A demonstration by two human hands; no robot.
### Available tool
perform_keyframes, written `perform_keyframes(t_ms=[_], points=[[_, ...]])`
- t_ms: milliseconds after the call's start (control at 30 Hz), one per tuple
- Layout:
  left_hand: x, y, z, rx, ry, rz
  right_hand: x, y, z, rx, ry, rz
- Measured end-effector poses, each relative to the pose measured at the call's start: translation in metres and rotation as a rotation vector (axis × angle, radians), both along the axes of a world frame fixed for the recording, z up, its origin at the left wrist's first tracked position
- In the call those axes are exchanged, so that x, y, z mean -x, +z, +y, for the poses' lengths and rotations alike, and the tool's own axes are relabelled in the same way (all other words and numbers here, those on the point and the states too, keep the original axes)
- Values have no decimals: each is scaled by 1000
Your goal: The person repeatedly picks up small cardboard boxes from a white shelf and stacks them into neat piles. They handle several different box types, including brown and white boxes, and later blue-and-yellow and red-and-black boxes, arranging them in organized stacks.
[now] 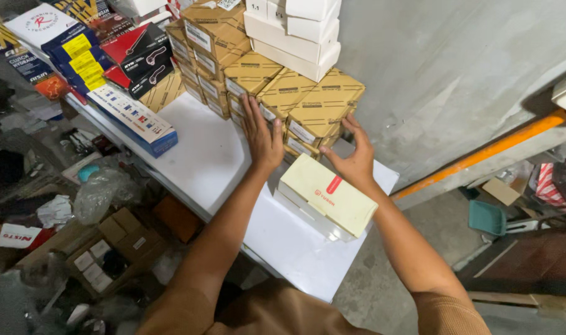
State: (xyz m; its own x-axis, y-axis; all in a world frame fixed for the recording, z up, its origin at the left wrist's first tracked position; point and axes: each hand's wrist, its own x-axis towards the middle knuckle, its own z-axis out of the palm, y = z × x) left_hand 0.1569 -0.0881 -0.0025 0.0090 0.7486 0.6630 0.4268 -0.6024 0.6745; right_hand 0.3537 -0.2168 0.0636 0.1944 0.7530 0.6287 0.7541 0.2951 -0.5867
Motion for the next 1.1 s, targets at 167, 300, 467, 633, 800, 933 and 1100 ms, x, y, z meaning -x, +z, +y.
perform_keyframes(t_ms=[167,300,467,633,800,933,1100], points=[[27,4,20,-90,-3,16,-17,19,1,48,-46,-16],[28,9,35,-88,22,104,-22,29,12,34,5,-172],[25,14,37,-93,15,98,-26,9,19,45,48,-108],[55,8,4,4,-144,59,-88,6,-20,200,124,148],[74,-17,-92,461,-645,-172,-33,-39,-128,-59,170,873],[66,-26,-140,339,-871,-156,69,-95,-159,-245,-1,800],[67,-19,-143,416,-915,-258,105,-122,-140,-363,-384,496]])
